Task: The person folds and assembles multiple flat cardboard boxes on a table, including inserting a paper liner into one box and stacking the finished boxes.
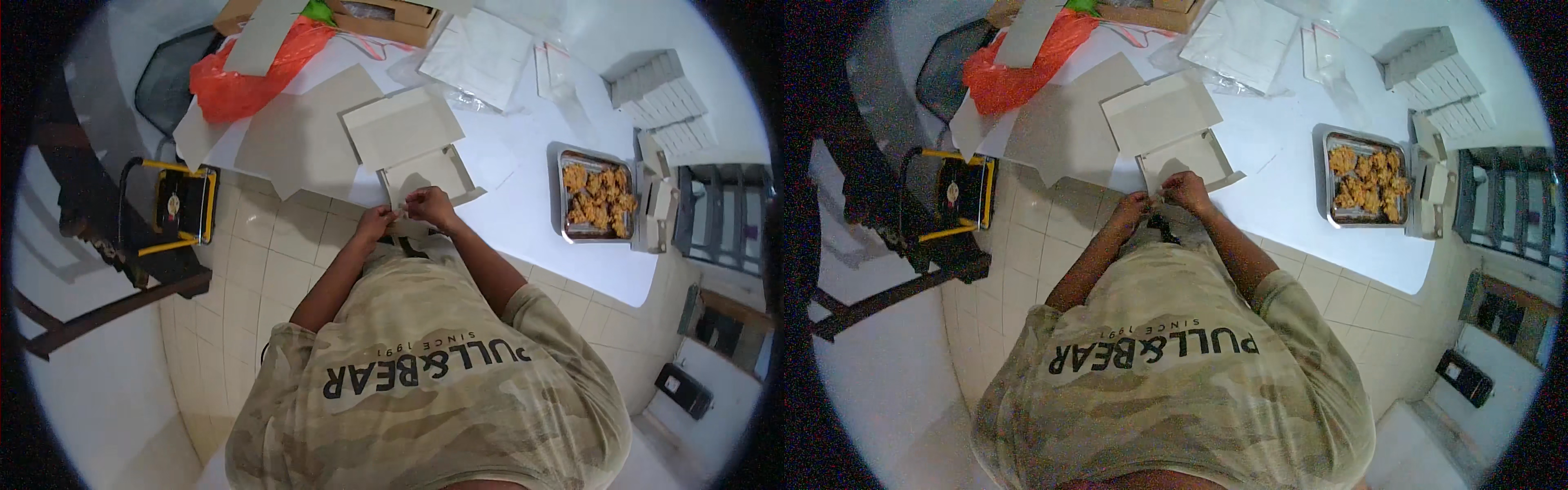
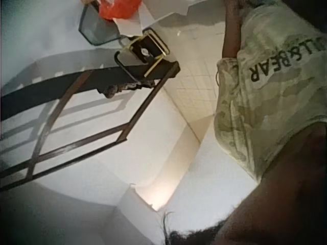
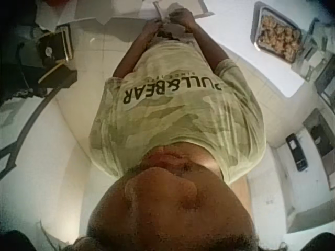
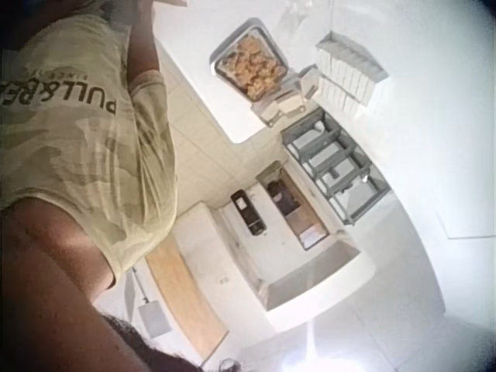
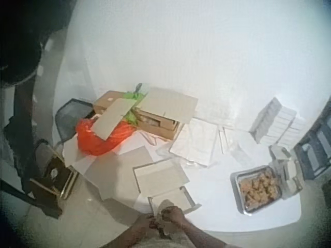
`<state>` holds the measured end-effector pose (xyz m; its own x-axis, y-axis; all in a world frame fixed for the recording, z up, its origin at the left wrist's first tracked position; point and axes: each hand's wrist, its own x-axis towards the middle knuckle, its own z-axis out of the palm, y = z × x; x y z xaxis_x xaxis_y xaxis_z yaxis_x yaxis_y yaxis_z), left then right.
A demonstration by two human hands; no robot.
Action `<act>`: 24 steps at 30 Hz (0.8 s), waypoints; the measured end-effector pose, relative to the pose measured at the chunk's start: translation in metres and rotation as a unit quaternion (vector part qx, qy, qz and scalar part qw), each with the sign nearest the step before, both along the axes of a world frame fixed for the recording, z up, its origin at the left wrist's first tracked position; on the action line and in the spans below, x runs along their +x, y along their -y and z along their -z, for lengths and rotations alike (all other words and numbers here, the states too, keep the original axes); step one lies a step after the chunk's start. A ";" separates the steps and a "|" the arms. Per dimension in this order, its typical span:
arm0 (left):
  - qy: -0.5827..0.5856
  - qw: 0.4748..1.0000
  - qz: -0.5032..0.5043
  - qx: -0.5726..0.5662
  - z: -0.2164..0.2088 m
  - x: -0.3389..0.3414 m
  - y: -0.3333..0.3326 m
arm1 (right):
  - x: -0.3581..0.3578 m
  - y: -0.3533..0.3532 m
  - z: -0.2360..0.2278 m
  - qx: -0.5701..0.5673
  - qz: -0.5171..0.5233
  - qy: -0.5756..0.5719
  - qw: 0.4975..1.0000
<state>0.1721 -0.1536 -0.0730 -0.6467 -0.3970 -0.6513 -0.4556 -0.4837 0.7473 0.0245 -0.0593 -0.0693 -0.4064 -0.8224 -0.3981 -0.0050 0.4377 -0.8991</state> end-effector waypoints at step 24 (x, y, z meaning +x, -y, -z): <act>0.232 0.834 -0.073 -0.496 -0.039 -0.036 -0.086 | -0.028 0.003 0.015 0.016 -0.185 0.161 0.969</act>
